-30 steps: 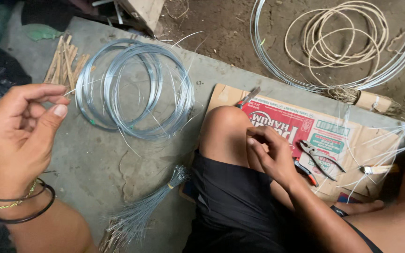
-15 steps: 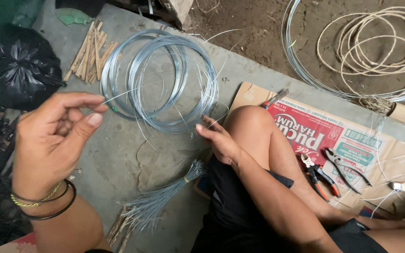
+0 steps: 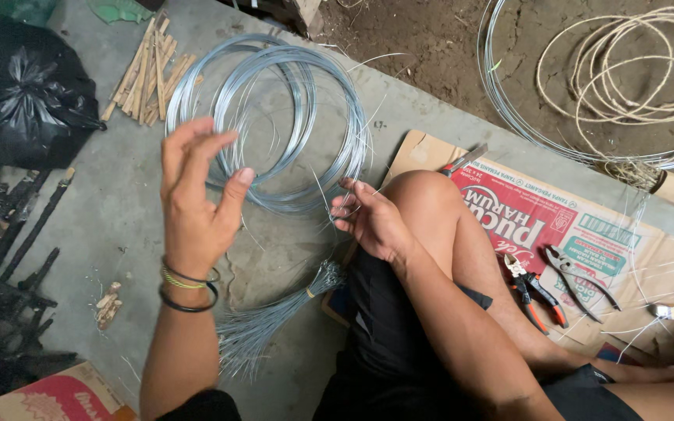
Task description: The person sits on the floor and uses pliers to cut and twist thin metal wire into small loops. They repeatedly measure, cut, and bend the wire, occasionally using a small cylindrical object to assist in shaping the loops.
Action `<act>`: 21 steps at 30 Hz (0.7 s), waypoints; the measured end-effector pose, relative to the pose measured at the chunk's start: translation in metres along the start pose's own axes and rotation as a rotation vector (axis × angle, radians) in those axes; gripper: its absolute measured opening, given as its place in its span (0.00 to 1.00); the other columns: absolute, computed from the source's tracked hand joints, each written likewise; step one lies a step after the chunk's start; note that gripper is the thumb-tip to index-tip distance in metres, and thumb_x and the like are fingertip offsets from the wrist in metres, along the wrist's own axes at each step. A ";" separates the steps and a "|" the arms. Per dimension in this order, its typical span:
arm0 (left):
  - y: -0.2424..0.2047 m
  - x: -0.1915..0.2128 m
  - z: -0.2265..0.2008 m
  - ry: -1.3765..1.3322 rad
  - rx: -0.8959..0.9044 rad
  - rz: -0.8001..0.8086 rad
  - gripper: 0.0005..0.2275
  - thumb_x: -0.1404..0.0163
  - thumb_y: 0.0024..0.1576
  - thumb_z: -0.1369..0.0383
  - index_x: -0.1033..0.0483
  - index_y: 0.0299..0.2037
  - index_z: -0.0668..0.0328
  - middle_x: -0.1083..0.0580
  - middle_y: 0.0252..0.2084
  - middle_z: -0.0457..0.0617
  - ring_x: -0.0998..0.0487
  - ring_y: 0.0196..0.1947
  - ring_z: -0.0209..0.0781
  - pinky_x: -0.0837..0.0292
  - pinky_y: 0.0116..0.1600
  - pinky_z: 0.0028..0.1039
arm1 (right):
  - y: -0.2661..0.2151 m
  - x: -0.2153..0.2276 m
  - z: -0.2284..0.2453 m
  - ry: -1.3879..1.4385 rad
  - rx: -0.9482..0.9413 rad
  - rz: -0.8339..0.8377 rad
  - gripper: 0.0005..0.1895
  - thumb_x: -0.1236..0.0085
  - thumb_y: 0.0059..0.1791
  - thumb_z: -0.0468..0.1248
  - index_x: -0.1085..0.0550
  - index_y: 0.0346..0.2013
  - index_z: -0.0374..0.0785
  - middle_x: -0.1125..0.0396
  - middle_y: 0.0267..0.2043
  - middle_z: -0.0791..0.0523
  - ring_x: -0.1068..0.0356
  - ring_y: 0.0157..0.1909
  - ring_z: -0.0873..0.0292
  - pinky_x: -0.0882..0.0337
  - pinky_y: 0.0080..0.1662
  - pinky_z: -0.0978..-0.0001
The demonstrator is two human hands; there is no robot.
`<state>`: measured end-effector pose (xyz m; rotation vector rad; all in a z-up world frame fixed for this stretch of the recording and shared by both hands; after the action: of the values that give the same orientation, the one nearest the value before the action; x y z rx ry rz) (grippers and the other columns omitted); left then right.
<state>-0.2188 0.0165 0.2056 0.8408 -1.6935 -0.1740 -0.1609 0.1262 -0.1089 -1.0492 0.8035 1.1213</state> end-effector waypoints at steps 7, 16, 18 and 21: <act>-0.101 -0.133 0.049 -0.323 0.169 0.609 0.26 0.37 0.48 0.67 0.30 0.56 0.64 0.28 0.54 0.60 0.28 0.56 0.55 0.33 0.58 0.36 | -0.008 0.000 0.002 0.047 0.071 0.017 0.18 0.54 0.58 0.47 0.35 0.60 0.46 0.28 0.43 0.54 0.27 0.45 0.58 0.27 0.46 0.62; -0.145 -0.190 0.100 -0.470 0.583 0.798 0.26 0.40 0.49 0.68 0.31 0.60 0.59 0.24 0.48 0.48 0.21 0.43 0.38 0.27 0.46 0.32 | -0.018 0.000 0.004 0.060 0.139 0.081 0.22 0.53 0.58 0.36 0.42 0.67 0.44 0.32 0.52 0.50 0.28 0.50 0.53 0.27 0.50 0.59; -0.139 -0.186 0.096 -0.526 0.524 0.768 0.16 0.45 0.56 0.69 0.26 0.55 0.61 0.21 0.45 0.46 0.22 0.41 0.34 0.26 0.47 0.27 | -0.017 -0.001 0.007 0.077 0.169 0.056 0.28 0.56 0.54 0.32 0.47 0.69 0.43 0.35 0.56 0.47 0.27 0.51 0.48 0.25 0.52 0.56; -0.131 -0.173 0.094 -0.594 0.505 0.653 0.11 0.48 0.60 0.71 0.21 0.51 0.63 0.20 0.41 0.42 0.26 0.37 0.29 0.28 0.45 0.23 | -0.015 -0.002 0.008 0.062 0.198 -0.031 0.39 0.61 0.49 0.28 0.60 0.73 0.45 0.40 0.59 0.44 0.26 0.52 0.40 0.23 0.51 0.51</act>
<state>-0.2349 -0.0030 -0.0297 0.5680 -2.5464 0.5203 -0.1467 0.1319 -0.1005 -0.9309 0.9249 0.9651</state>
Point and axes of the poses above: each hand's wrist, its own y-axis towards the middle knuckle, its own x-axis out of the back of the hand, z = x × y, the point moved 8 cm from there along y, towards the middle knuckle
